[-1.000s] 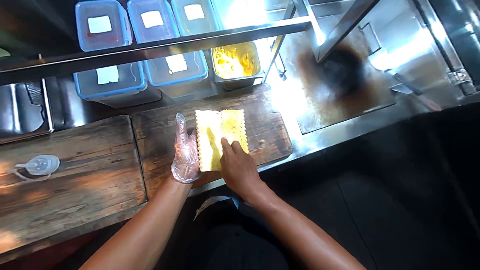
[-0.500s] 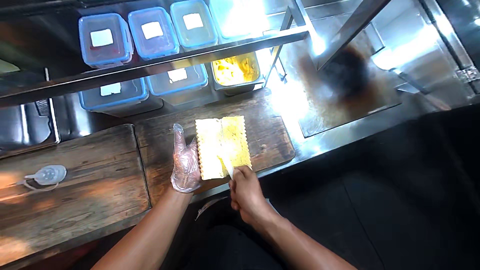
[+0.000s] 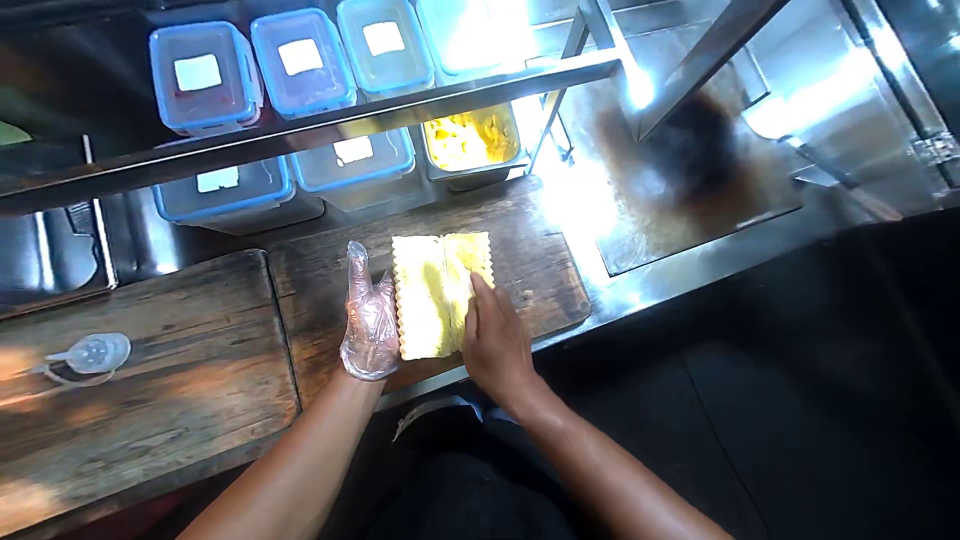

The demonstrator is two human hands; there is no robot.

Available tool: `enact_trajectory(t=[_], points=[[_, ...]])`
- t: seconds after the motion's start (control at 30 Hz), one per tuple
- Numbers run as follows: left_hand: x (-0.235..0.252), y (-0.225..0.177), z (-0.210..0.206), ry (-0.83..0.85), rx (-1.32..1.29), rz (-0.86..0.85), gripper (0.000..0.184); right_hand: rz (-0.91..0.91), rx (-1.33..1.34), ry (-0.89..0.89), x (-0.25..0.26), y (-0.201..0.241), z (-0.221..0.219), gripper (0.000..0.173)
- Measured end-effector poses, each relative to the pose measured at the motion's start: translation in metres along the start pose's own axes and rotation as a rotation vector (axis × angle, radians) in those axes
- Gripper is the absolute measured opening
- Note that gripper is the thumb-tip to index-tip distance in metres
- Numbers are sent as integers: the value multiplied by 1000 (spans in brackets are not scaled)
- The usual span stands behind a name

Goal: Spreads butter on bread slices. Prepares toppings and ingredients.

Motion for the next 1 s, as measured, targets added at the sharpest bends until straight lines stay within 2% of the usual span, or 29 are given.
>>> enact_trajectory(t=[0.13, 0.2, 0.23, 0.3, 0.33, 0.37, 0.43, 0.5, 0.57, 0.63, 0.73, 0.87, 1.0], points=[[0, -6, -11, 14, 54, 5, 72, 92, -284, 211, 15, 18, -33, 66], [1, -9, -10, -12, 102, 1, 72, 30, -270, 358, 6, 22, -39, 63], [2, -9, -8, -4, 98, -1, 72, -4, -185, 365, 5, 23, -33, 56], [3, -7, -8, 11, 74, -4, 74, 29, -30, 206, 9, 25, -17, 47], [3, -6, -9, 2, 72, -7, 73, 70, -23, 130, 13, 26, -14, 48], [3, -5, -10, -21, 77, -7, 71, 84, -65, 116, 17, 27, -16, 51], [4, -5, -13, -62, 96, 12, 69, 33, -183, 260, 20, 30, -26, 58], [7, -5, -11, -91, 116, 34, 69, 10, -237, 363, 16, 30, -30, 57], [8, -5, -8, -50, 85, 39, 70, 87, -182, 283, 12, 28, -20, 50], [8, -5, -7, -31, 69, 25, 70, 297, -163, 93, 16, 27, -13, 49], [16, -8, -7, -85, 104, -47, 58, 512, -388, 65, 42, 16, -14, 51], [18, -10, -7, -63, 145, -39, 66, 432, -544, 221, 62, -5, 9, 53], [23, -8, -8, -27, 98, -20, 67, 558, -413, 29, 67, 0, 12, 48]])
Point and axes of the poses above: each hand's wrist, its own x-axis towards the middle knuckle, its own z-axis out of the back of the hand, y = z × x, the point moved 5 cm from there along x, towards the middle knuckle, and after that the axes turned 8 degrees about x, right-handed, at the moved point
